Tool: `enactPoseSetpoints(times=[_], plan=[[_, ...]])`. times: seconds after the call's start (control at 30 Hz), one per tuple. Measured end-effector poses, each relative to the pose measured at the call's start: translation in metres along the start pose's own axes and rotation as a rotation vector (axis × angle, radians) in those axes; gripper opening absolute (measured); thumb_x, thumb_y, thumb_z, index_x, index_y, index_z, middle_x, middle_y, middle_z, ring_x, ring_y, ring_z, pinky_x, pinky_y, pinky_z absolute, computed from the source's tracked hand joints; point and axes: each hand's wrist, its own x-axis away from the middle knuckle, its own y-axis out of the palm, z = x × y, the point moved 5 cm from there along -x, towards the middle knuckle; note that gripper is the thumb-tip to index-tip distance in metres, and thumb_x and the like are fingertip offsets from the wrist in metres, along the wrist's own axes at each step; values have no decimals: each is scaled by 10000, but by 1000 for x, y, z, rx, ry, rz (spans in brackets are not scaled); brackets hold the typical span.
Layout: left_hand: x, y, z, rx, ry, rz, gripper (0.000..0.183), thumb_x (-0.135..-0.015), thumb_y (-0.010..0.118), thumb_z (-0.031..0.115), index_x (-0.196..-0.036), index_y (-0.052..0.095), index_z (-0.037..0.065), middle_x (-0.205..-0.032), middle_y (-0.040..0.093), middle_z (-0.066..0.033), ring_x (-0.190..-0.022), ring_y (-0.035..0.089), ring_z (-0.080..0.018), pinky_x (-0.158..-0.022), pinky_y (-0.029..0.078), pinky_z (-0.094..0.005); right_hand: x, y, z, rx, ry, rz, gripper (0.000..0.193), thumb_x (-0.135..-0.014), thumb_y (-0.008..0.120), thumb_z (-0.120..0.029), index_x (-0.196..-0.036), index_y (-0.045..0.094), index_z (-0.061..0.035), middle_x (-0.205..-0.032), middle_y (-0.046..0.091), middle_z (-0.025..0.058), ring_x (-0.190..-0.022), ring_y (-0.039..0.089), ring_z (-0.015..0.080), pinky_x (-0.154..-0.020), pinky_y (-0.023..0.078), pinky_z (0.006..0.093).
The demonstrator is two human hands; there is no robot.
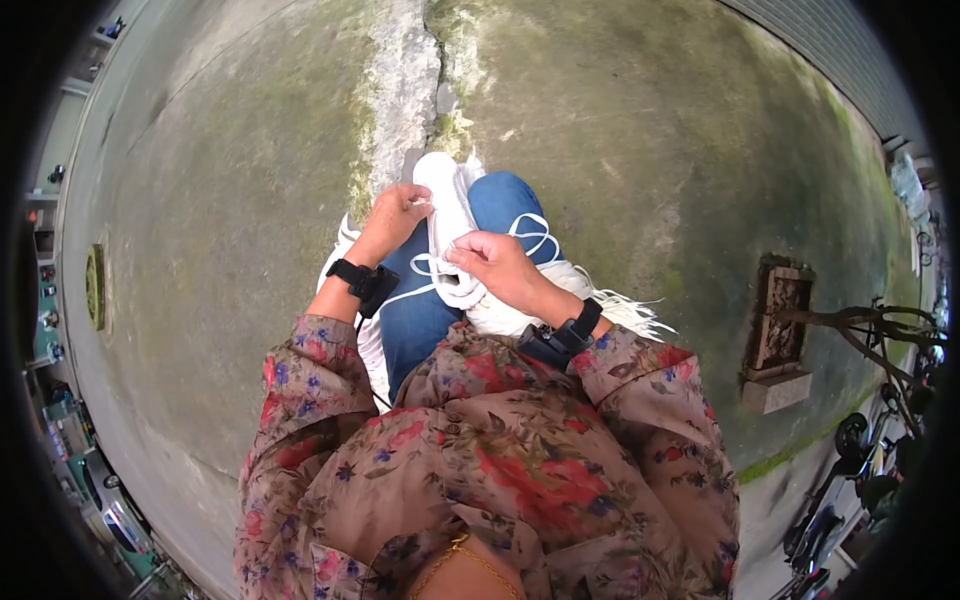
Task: Lacing a pair of white shoes.
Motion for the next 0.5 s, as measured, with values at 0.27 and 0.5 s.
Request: enactPoseSetpoints(times=[0.27,0.5], plan=[[-31,8,24,-281,136,-360,157,-678,643,138,-769,600,17,-721,595,-160,-721,574,-297,-736,420,-355,31,-31,-64,-49,-264,-16,214,-887,489,-175,-881,577,21,-834,611,45,-786,549,99,-750,417,232],[-29,2,-2,398,-235,-486,147,-790,569,115,-916,547,43,-745,577,-7,-673,511,-100,-624,405,-231,110,-155,-216,-764,-1118,229,78,-824,476,25,-874,423,-5,-598,364,-1,-605,397,146,-1048,208,443]])
